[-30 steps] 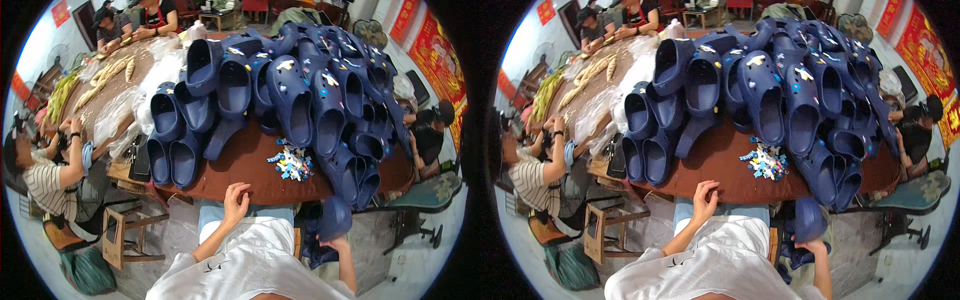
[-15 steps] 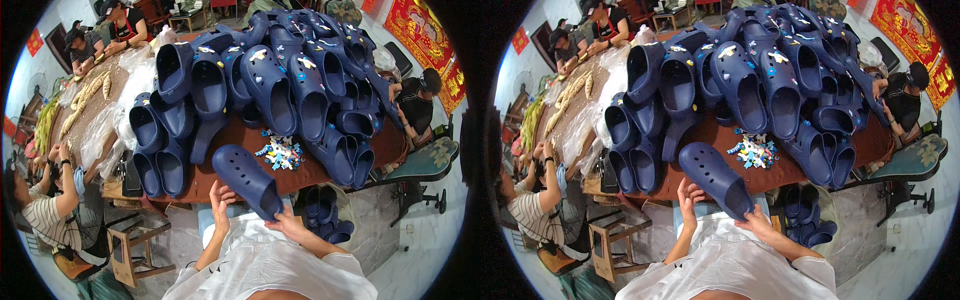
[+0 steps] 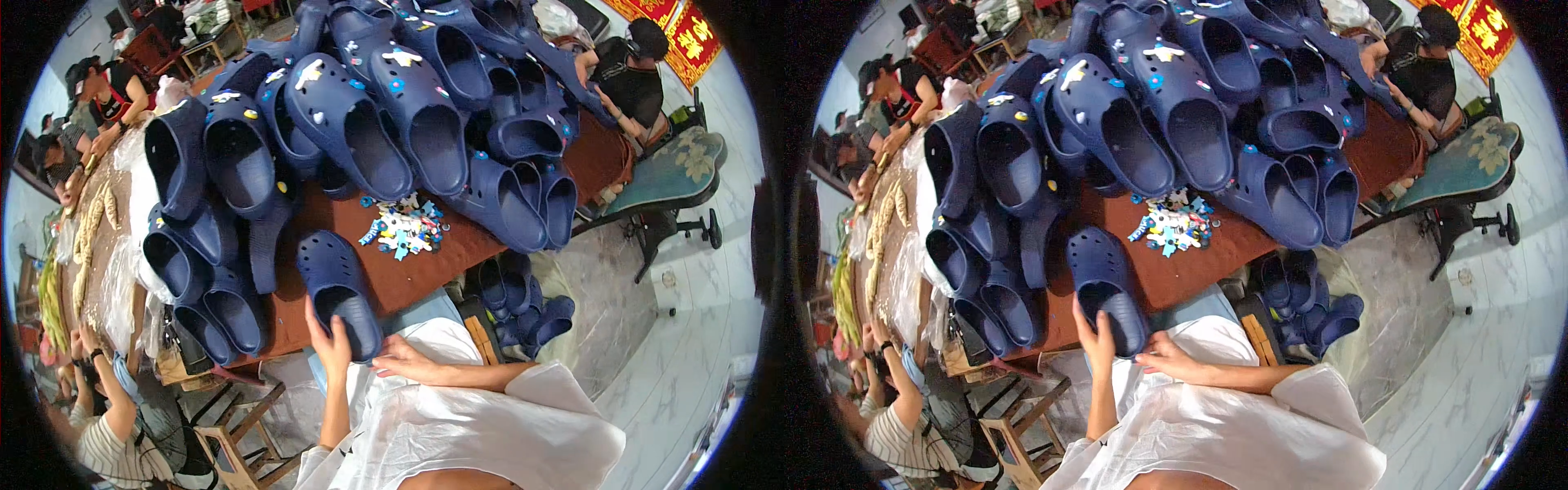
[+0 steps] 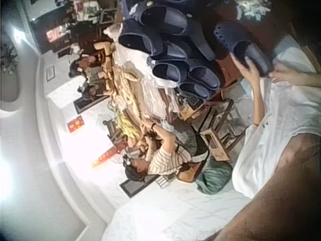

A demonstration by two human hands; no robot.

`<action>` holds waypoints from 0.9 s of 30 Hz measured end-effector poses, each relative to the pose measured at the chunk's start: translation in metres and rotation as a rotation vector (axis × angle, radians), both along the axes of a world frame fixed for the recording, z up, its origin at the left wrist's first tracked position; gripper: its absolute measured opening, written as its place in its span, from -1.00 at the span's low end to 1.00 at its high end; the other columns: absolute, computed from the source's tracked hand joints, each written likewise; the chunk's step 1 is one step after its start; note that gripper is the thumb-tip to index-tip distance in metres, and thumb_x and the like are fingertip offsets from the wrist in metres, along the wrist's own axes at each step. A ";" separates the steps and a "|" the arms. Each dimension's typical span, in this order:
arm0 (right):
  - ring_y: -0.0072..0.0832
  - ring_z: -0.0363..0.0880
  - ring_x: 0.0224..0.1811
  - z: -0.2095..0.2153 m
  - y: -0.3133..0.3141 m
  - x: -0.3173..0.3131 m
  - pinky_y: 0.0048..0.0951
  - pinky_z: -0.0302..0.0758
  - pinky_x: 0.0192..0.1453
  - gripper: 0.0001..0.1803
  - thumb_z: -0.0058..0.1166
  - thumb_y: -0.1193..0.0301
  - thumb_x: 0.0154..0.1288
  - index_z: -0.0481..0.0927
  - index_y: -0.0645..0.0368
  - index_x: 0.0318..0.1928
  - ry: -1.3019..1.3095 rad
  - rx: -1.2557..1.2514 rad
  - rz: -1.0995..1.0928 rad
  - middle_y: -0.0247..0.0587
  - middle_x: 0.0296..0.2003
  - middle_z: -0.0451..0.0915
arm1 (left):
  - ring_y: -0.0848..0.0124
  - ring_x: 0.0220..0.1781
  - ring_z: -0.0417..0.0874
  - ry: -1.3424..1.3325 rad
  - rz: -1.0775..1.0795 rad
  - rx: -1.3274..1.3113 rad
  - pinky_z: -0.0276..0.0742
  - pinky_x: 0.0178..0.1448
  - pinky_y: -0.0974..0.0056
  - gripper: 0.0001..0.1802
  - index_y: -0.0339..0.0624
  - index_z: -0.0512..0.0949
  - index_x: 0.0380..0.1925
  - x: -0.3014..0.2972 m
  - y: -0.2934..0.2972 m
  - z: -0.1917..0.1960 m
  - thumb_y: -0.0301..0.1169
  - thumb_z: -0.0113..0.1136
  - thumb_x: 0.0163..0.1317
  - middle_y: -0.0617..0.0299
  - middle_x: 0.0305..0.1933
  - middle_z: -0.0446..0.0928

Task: The recorder attaches decorative charms and stickers to blue foam shoes.

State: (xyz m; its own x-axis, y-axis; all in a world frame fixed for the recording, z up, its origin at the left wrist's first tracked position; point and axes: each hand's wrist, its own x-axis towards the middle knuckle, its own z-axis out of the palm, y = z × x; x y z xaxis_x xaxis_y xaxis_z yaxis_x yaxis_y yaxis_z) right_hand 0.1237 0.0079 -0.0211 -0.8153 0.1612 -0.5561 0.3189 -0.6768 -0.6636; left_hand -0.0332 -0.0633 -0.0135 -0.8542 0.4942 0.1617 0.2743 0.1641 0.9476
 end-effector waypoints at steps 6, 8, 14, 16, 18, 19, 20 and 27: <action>-0.45 0.47 0.01 -0.017 0.015 -0.005 -0.40 0.48 0.04 -0.63 0.02 0.43 0.35 0.34 0.23 0.12 0.234 0.573 0.193 -0.19 -0.03 0.45 | 0.07 0.20 0.44 0.139 0.096 -0.227 0.25 0.28 0.19 -0.48 -0.31 0.23 0.26 -0.024 -0.001 0.006 -0.56 -0.14 0.26 -0.12 0.19 0.39; -0.45 0.48 -0.01 -0.001 0.031 -0.004 -0.41 0.49 0.02 -0.66 0.01 0.45 0.34 0.36 0.22 0.09 0.178 0.610 0.152 -0.20 -0.04 0.44 | 0.08 0.26 0.39 0.109 0.077 -0.201 0.22 0.31 0.19 -0.49 -0.32 0.24 0.25 -0.029 -0.003 0.004 -0.56 -0.14 0.26 -0.11 0.21 0.37; -0.39 0.52 -0.16 0.036 0.103 -0.022 -0.45 0.51 -0.22 -0.71 -0.02 0.63 0.21 0.43 0.19 -0.03 0.116 1.168 -0.388 -0.17 -0.18 0.41 | 0.15 0.19 0.41 0.177 0.084 -0.175 0.26 0.26 0.21 -0.46 -0.31 0.28 0.22 -0.033 -0.001 0.000 -0.56 0.00 0.18 -0.06 0.19 0.37; -0.38 0.52 -0.16 0.030 0.122 -0.023 -0.48 0.53 -0.24 -0.73 0.00 0.63 0.20 0.43 0.20 -0.07 0.101 1.153 -0.456 -0.15 -0.16 0.41 | 0.25 0.05 0.44 0.177 0.112 -0.163 0.33 0.13 0.26 -0.43 -0.33 0.33 0.16 -0.027 0.011 0.026 -0.56 0.13 0.08 0.01 0.11 0.39; -0.42 0.52 -0.16 0.022 0.127 -0.026 -0.49 0.52 -0.21 -0.76 -0.01 0.63 0.21 0.46 0.20 -0.09 0.096 1.109 -0.481 -0.18 -0.16 0.43 | 0.32 0.01 0.42 0.319 0.130 -0.086 0.33 0.07 0.30 -0.44 -0.31 0.33 0.17 -0.040 0.014 0.044 -0.59 0.12 0.10 0.07 0.09 0.39; -0.43 0.51 -0.16 0.020 0.127 -0.029 -0.50 0.51 -0.19 -0.77 -0.01 0.63 0.21 0.47 0.20 -0.10 0.099 1.095 -0.490 -0.19 -0.16 0.43 | 0.38 -0.02 0.41 0.457 0.140 -0.007 0.33 0.02 0.33 -0.45 -0.28 0.34 0.17 -0.049 0.014 0.056 -0.61 0.11 0.11 0.13 0.07 0.38; -0.45 0.51 -0.17 0.020 0.127 -0.028 -0.50 0.51 -0.17 -0.77 -0.03 0.62 0.21 0.48 0.20 -0.11 0.096 1.081 -0.503 -0.21 -0.17 0.43 | 0.37 -0.04 0.41 0.608 0.183 -0.027 0.34 -0.01 0.33 -0.45 -0.28 0.34 0.16 -0.061 0.022 0.077 -0.59 0.14 0.11 0.12 0.08 0.38; -0.54 0.48 -0.13 0.023 0.116 -0.026 -0.56 0.50 -0.12 -0.83 -0.06 0.62 0.29 0.47 0.23 -0.11 0.103 0.997 -0.367 -0.26 -0.16 0.39 | 0.07 0.32 0.24 1.150 0.515 -0.175 0.14 0.31 0.06 -0.23 -0.26 0.19 0.30 -0.149 0.077 0.184 -0.29 0.29 0.12 -0.04 0.29 0.27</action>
